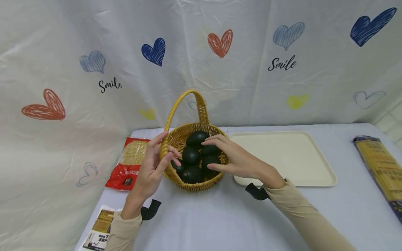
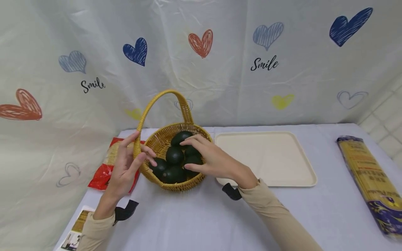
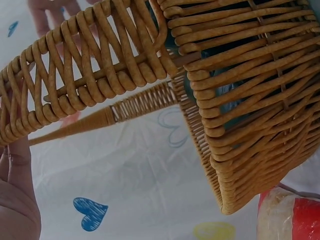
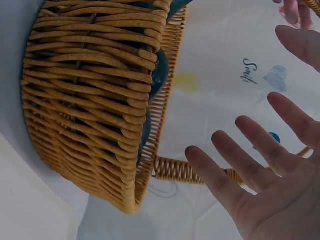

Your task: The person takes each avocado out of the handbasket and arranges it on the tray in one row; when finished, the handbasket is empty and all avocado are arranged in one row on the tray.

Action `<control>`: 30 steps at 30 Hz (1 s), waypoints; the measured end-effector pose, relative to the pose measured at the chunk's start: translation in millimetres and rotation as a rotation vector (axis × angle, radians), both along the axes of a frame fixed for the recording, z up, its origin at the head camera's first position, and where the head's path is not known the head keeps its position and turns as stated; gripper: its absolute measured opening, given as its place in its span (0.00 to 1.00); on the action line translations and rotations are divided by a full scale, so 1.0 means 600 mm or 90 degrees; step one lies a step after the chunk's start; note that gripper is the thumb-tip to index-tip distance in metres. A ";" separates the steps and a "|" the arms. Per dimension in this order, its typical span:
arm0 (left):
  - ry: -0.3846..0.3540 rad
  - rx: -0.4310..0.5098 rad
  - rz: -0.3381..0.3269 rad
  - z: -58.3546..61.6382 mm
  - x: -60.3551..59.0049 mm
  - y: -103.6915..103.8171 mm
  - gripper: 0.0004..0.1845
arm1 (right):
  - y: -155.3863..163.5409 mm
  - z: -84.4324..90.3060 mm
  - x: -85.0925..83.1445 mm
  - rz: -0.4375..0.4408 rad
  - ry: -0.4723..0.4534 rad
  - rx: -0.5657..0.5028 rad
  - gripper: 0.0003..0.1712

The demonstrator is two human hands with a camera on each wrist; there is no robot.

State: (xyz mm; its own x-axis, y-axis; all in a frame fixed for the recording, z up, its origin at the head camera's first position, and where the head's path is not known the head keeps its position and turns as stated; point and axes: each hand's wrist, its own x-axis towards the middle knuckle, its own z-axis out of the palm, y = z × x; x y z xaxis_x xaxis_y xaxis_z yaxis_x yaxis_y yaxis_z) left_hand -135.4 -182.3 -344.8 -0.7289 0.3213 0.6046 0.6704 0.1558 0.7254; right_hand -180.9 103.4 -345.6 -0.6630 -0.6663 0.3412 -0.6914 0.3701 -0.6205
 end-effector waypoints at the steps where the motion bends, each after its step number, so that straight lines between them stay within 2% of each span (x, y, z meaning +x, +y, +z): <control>1: 0.000 0.005 -0.002 0.000 0.000 -0.001 0.36 | -0.003 -0.002 -0.003 0.008 -0.008 -0.002 0.34; 8: 0.003 0.006 -0.008 0.002 0.001 0.000 0.34 | -0.009 -0.017 -0.022 0.022 -0.055 0.012 0.32; 13: -0.002 0.005 -0.016 0.003 0.000 0.001 0.34 | -0.014 -0.028 -0.032 0.028 -0.061 0.059 0.30; 21: -0.010 -0.002 -0.005 0.003 0.001 0.002 0.34 | -0.021 -0.041 -0.041 0.015 -0.054 0.175 0.28; 30: -0.026 -0.003 -0.008 0.001 0.001 -0.002 0.35 | -0.024 -0.041 -0.054 0.020 -0.069 0.212 0.27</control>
State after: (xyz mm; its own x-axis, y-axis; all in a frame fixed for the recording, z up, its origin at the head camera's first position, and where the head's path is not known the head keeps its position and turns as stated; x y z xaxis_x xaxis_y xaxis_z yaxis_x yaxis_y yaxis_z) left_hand -135.0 -183.6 -344.5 -0.7487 0.3326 0.5735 0.6425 0.1510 0.7513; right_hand -213.2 89.1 -370.0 -0.6610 -0.7498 0.0301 -0.6422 0.5446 -0.5395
